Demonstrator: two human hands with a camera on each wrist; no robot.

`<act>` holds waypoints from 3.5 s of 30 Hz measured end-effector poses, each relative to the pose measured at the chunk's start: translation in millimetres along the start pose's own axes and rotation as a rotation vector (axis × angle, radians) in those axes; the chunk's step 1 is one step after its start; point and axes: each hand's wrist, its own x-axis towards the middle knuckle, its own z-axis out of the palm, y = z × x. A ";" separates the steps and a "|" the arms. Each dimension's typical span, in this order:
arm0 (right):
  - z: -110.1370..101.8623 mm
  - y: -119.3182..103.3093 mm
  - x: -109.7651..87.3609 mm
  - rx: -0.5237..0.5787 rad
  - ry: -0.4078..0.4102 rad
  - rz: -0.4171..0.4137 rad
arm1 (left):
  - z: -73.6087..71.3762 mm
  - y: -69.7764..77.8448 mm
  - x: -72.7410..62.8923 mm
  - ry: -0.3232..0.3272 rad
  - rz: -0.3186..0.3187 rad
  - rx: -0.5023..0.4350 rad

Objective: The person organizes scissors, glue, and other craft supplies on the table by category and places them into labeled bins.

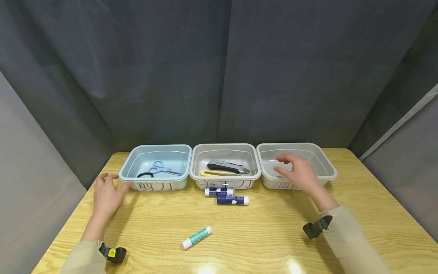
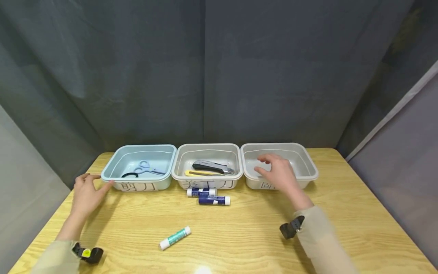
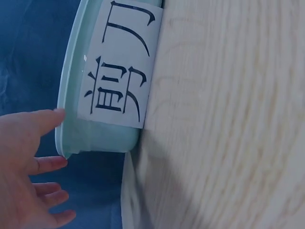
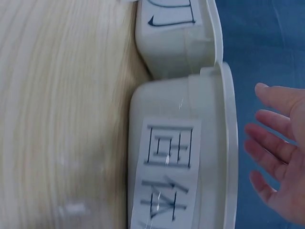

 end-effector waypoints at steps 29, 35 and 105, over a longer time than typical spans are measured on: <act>-33.2 55.3 -37.9 -0.052 0.052 0.157 | -0.9 48.0 -7.9 0.111 0.296 0.074; -35.4 68.3 -42.3 -0.077 0.056 0.192 | 6.1 59.2 -10.4 0.101 0.376 0.078; -23.0 119.5 -67.9 0.572 -0.012 0.398 | 58.1 131.8 -75.4 -0.696 0.672 0.053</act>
